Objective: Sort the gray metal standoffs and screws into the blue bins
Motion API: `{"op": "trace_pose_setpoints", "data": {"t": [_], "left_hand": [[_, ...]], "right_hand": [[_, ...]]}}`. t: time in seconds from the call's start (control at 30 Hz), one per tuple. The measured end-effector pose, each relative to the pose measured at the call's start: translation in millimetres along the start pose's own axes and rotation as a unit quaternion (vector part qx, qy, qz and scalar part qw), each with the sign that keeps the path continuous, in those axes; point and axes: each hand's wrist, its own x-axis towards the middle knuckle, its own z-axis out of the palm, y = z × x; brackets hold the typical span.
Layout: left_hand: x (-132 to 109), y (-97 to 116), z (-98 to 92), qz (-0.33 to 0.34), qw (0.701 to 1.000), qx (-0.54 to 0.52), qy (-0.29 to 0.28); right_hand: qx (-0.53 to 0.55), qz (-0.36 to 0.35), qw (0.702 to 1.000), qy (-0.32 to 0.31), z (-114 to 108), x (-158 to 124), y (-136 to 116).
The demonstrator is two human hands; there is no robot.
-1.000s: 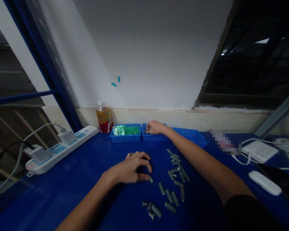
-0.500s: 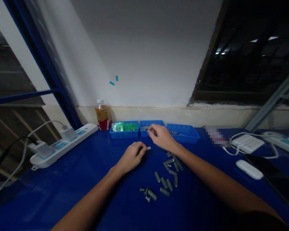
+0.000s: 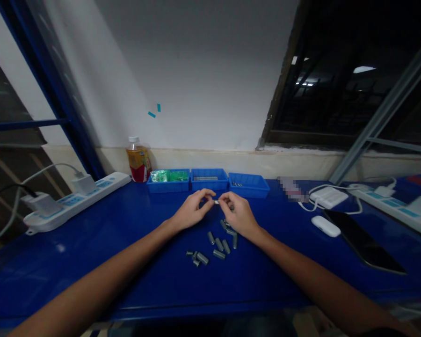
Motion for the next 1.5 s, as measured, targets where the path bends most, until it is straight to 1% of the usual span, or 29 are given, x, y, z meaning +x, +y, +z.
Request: {"op": "trace_pose_setpoints", "data": {"t": [0.1, 0.17, 0.23, 0.3, 0.4, 0.5, 0.6, 0.67, 0.73, 0.83, 0.9, 0.97, 1.1, 1.23, 1.3, 1.4, 1.5], "left_hand": [[-5.7, 1.6, 1.4, 0.040, 0.999, 0.018, 0.026], [-10.5, 4.6, 1.6, 0.054, 0.997, 0.040, 0.036], [-14.6, 7.9, 0.8, 0.051, 0.996, 0.057, 0.046], [-16.9, 10.5, -0.1, 0.044, 0.995, 0.063, 0.058], [-16.8, 12.1, 0.1, 0.030, 0.996, 0.058, 0.065], [-15.1, 11.9, 1.6, 0.021, 0.997, 0.053, 0.042], [-14.5, 11.8, 2.4, 0.015, 0.998, 0.060, 0.008], [-15.2, 12.3, 2.3, 0.016, 0.998, 0.059, 0.005], [-16.5, 12.7, 2.2, 0.025, 0.998, 0.059, 0.011], [-18.2, 12.9, 2.6, 0.048, 0.995, 0.079, 0.040], [-18.6, 13.1, 2.6, 0.058, 0.992, 0.092, 0.066], [-18.5, 14.0, 1.9, 0.064, 0.989, 0.106, 0.078], [-18.4, 16.8, -0.6, 0.071, 0.986, 0.136, 0.069], [-17.9, 16.1, -1.5, 0.058, 0.986, 0.147, 0.060], [-17.6, 14.3, -1.4, 0.050, 0.986, 0.150, 0.050], [-17.7, 12.2, -1.5, 0.046, 0.988, 0.136, 0.053], [-18.4, 12.6, -2.1, 0.064, 0.989, 0.112, 0.071]], "right_hand": [[0.050, 0.045, 0.998, 0.006, 0.1, -3.5, -0.9], [0.069, 0.046, 0.997, 0.005, 0.5, -5.9, -3.2], [0.088, 0.038, 0.995, -0.001, 1.7, -8.3, -4.9], [0.095, 0.019, 0.995, -0.014, 2.7, -10.7, -4.7], [0.060, -0.037, 0.997, -0.022, 1.9, -13.2, -1.4], [0.002, -0.092, 0.996, -0.016, -1.6, -13.3, 1.1], [-0.026, -0.116, 0.993, -0.020, -5.5, -11.3, 0.1], [-0.030, -0.110, 0.993, -0.012, -7.3, -9.3, -1.8], [-0.031, -0.084, 0.996, 0.004, -8.0, -7.3, -4.0], [-0.028, -0.043, 0.999, 0.010, -6.9, -5.3, -6.6], [-0.024, -0.036, 0.999, 0.003, -5.0, -5.1, -7.5], [-0.018, -0.039, 0.999, 0.004, -3.0, -5.7, -7.6], [0.005, -0.053, 0.999, 0.010, -1.6, -7.0, -6.1], [-0.024, -0.123, 0.992, -0.023, -4.1, -6.7, -5.2], [-0.048, -0.146, 0.988, -0.033, -4.8, -6.2, -4.9], [-0.058, -0.132, 0.989, -0.029, -4.4, -5.7, -3.7], [-0.049, -0.107, 0.993, -0.020, -3.5, -5.4, -2.4]]}}
